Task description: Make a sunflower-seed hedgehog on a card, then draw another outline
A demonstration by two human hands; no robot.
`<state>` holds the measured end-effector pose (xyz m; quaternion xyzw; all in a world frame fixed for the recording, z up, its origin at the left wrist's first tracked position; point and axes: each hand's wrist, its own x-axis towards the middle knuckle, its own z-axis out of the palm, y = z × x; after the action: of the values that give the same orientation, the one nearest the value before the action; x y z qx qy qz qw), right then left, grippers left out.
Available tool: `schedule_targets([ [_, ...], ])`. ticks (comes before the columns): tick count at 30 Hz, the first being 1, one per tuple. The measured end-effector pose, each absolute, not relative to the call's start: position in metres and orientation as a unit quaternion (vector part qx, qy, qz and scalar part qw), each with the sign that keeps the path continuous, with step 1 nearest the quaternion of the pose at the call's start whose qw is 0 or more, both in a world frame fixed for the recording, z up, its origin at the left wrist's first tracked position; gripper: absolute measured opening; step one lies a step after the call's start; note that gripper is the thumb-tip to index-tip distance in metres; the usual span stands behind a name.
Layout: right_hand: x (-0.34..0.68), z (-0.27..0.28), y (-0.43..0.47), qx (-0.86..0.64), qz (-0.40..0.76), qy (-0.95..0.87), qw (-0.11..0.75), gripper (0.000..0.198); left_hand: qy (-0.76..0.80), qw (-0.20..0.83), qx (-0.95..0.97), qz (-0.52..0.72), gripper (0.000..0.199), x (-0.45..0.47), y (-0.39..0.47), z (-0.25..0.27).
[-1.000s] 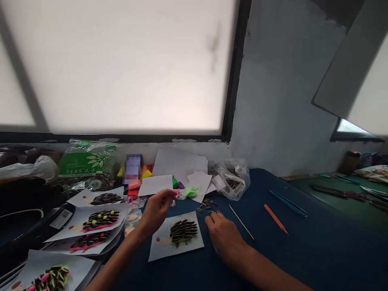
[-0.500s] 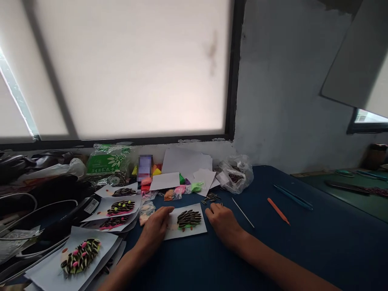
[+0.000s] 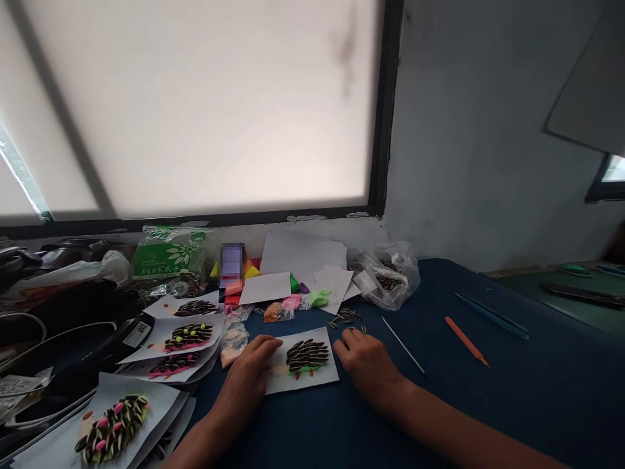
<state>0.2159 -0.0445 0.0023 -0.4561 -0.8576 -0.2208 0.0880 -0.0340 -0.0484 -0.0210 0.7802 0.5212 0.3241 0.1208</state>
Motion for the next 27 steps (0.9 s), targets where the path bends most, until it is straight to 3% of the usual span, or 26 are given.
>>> schedule_targets([
  [13, 0.22, -0.003, -0.043, -0.39, -0.299, -0.85, 0.19, 0.03, 0.491, 0.02, 0.811, 0.318, 0.049, -0.023, -0.059, -0.012],
  [20, 0.228, 0.001, -0.036, -0.387, -0.313, -0.85, 0.173, 0.032, 0.516, 0.029, 0.819, 0.25, 0.057, -0.014, -0.06, 0.0],
  [27, 0.195, 0.025, -0.045, -0.394, -0.224, -0.882, 0.133, 0.021, 0.576, 0.029, 0.779, 0.245, 0.061, -0.014, -0.034, 0.009],
])
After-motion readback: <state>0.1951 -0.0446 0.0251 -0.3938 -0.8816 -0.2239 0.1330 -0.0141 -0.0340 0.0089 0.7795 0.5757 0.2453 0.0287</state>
